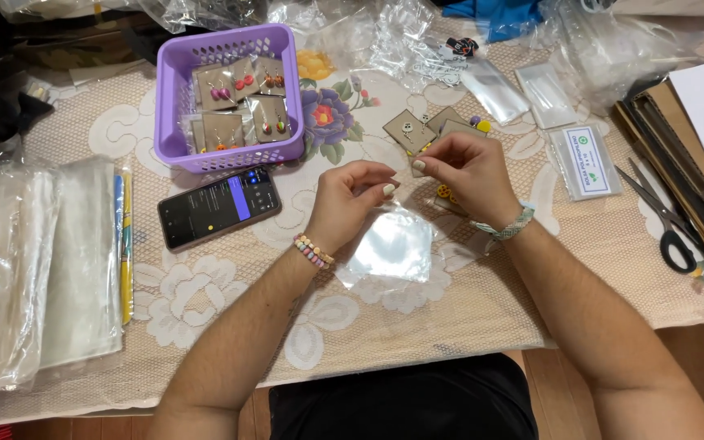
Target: The person places individual earrings onto cardboard backing cards and then inserts each carded set into a small plastic bag at a desk.
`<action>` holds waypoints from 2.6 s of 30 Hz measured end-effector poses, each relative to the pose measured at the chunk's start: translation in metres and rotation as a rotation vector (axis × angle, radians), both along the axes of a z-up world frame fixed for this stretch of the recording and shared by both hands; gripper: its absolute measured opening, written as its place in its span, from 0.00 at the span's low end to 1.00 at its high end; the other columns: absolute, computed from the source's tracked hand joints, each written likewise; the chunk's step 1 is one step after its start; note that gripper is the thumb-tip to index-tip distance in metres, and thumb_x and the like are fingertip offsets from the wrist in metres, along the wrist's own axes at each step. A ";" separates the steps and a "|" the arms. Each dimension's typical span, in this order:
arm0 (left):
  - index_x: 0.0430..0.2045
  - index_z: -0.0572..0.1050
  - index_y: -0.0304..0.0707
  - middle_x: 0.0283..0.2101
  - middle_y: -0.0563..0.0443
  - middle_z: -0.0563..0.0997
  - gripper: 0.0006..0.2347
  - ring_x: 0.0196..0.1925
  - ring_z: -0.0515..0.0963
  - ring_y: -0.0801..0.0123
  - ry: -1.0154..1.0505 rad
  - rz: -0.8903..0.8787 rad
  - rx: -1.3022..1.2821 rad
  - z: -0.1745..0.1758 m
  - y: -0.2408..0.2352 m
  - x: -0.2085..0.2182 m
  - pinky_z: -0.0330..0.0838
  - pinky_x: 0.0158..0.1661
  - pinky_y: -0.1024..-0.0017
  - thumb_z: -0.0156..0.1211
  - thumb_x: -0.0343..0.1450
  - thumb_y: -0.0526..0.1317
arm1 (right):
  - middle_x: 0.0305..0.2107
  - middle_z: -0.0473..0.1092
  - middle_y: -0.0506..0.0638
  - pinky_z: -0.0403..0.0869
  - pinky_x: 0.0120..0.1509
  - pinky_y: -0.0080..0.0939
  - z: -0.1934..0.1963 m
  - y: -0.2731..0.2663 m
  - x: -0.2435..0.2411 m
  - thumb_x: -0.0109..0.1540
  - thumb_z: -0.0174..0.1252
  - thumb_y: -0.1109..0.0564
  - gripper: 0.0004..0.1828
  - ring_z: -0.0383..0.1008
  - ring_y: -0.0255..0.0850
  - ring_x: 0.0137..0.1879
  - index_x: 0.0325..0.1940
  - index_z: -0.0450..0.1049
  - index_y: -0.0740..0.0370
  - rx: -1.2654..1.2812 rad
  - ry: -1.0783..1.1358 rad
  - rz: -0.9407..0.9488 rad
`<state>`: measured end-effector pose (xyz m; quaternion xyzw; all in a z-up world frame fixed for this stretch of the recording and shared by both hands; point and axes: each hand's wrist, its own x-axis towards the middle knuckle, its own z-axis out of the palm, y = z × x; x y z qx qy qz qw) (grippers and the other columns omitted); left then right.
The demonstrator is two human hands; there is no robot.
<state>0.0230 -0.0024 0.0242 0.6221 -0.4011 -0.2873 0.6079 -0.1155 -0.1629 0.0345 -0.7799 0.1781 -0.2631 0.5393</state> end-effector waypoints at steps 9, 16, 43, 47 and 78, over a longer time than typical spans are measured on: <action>0.32 0.83 0.33 0.30 0.41 0.85 0.03 0.34 0.85 0.66 0.040 0.118 -0.022 -0.001 0.002 -0.003 0.81 0.36 0.73 0.66 0.68 0.29 | 0.31 0.79 0.52 0.79 0.45 0.36 -0.014 0.021 -0.002 0.61 0.68 0.63 0.08 0.80 0.36 0.40 0.44 0.81 0.61 -0.021 -0.096 -0.082; 0.41 0.79 0.29 0.36 0.41 0.85 0.07 0.38 0.83 0.71 0.179 0.208 -0.332 -0.013 -0.006 0.015 0.80 0.40 0.77 0.63 0.71 0.31 | 0.24 0.77 0.51 0.74 0.36 0.32 -0.019 0.022 -0.004 0.59 0.68 0.64 0.04 0.74 0.33 0.30 0.37 0.81 0.60 -0.077 0.017 -0.111; 0.30 0.77 0.34 0.23 0.50 0.80 0.05 0.24 0.79 0.72 0.152 0.274 -0.104 -0.026 -0.008 0.019 0.79 0.28 0.78 0.66 0.69 0.36 | 0.46 0.71 0.43 0.74 0.49 0.38 0.034 -0.050 -0.097 0.57 0.67 0.44 0.17 0.72 0.37 0.47 0.45 0.75 0.51 -0.447 1.200 0.024; 0.30 0.77 0.34 0.23 0.51 0.80 0.05 0.25 0.79 0.74 0.116 0.280 -0.090 -0.027 -0.009 0.021 0.78 0.26 0.78 0.66 0.69 0.37 | 0.37 0.83 0.44 0.80 0.52 0.35 0.059 -0.067 -0.083 0.63 0.60 0.53 0.08 0.81 0.36 0.42 0.43 0.81 0.52 -0.304 1.068 0.049; 0.35 0.82 0.35 0.30 0.48 0.84 0.04 0.34 0.81 0.74 0.094 0.102 -0.242 -0.027 -0.006 0.014 0.78 0.35 0.78 0.63 0.73 0.36 | 0.30 0.79 0.52 0.74 0.54 0.46 -0.012 0.016 0.000 0.56 0.71 0.60 0.14 0.79 0.47 0.43 0.46 0.81 0.56 -0.262 0.069 0.023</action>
